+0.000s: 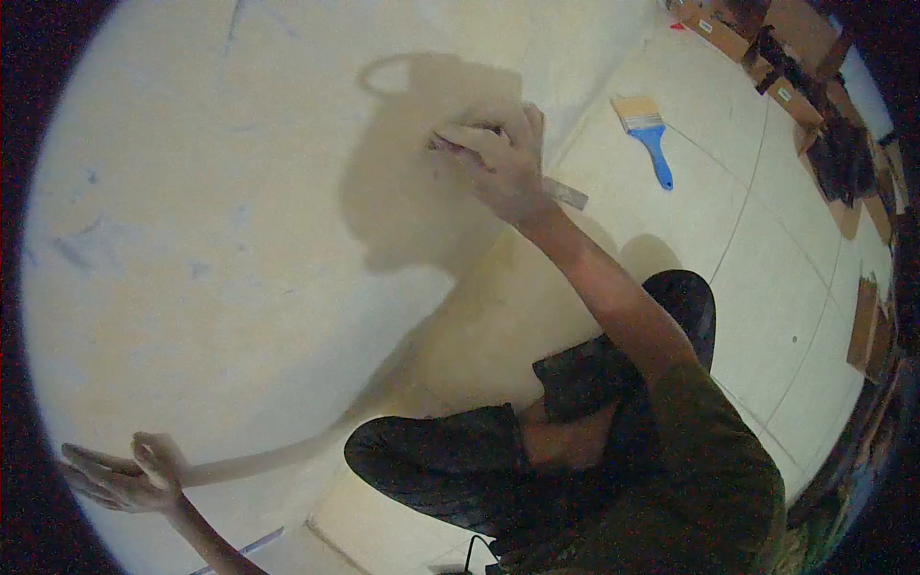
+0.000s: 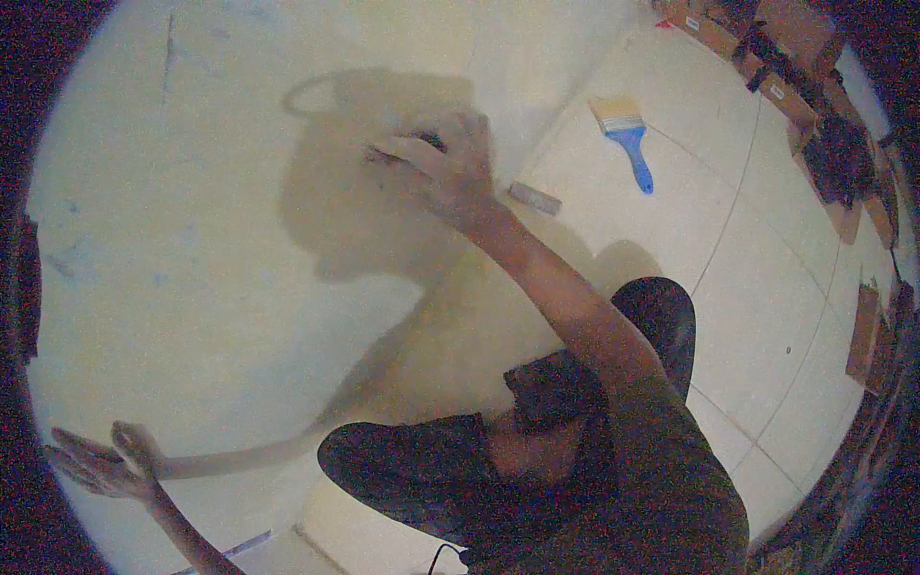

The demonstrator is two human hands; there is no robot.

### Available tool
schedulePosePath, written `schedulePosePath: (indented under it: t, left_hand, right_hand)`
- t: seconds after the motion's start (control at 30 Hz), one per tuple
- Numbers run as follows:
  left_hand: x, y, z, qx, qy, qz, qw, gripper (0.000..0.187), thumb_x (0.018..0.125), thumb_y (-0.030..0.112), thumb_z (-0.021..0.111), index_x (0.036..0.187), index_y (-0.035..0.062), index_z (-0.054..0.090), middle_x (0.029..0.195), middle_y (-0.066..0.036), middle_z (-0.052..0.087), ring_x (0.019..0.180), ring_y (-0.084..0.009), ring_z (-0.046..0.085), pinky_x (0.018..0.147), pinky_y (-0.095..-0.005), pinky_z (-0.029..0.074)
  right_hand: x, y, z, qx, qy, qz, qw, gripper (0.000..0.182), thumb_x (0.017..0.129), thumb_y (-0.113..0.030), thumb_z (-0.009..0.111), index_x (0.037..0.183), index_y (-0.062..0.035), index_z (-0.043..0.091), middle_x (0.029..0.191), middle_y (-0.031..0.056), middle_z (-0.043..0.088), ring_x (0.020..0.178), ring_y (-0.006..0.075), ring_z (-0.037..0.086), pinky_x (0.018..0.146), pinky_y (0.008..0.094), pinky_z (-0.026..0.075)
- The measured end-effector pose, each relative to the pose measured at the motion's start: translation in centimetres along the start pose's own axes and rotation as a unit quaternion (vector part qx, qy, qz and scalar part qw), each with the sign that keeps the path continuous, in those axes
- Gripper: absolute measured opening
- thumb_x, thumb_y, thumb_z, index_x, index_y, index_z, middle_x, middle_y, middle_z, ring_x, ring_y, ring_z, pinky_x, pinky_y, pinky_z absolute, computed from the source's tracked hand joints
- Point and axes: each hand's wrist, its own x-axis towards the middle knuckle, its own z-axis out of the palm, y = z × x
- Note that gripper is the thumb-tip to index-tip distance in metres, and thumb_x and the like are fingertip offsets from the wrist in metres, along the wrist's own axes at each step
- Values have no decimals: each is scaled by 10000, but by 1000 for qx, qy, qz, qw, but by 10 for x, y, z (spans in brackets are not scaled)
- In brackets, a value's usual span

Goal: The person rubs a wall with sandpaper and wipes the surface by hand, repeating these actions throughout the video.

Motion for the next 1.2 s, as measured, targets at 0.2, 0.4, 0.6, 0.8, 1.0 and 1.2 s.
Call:
schedulePosePath:
  t: [0.2,0.4,0.6,0.8,1.0,1.2]
  left_hand:
    - [2,4,-4,13,-2,2,1000,847,1002,690,393,1583,73,388,1627,-179,372,1498,-415,333,1215,-538,285]
    - [5,7,2,4,4,6,1000,845,1016,693,324,1582,69,388,1633,-177,364,1504,-409,327,1224,-516,281]
    - [6,15,2,4,1,4,1000,842,1018,684,327,1576,56,395,1630,-176,371,1505,-406,329,1222,-519,282]
    - [6,19,4,-4,1,-4,1000,892,993,717,327,1563,36,408,1618,-219,364,1512,-405,314,1226,-538,261]
    - [4,22,4,36,-9,-3,999,865,1011,696,274,1593,63,361,1618,-232,357,1495,-429,333,1208,-538,293]
    - [1,21,4,29,-16,-2,999,892,1003,713,294,1599,51,340,1632,-232,335,1510,-427,308,1212,-545,281]
  right_hand:
    - [-28,14,3,73,-7,324,943,131,880,-132,771,1006,-116,740,1038,76,704,998,281,589,940,450,443]
    - [5,-9,17,17,74,173,982,150,892,-180,770,994,-82,718,1005,96,690,1002,317,579,906,442,460]
    - [-64,-22,12,7,-18,327,945,253,894,-269,792,918,-44,679,929,113,641,937,296,581,805,424,450]
    - [50,6,18,32,197,343,918,280,888,-275,797,849,-38,652,771,111,566,723,279,521,660,448,426]
    - [-57,-38,26,124,83,430,890,201,897,-214,763,918,-34,676,843,137,607,757,311,593,704,460,465]
    - [26,-11,17,27,127,349,928,228,916,-158,770,906,-17,592,897,119,584,793,210,586,694,371,482]
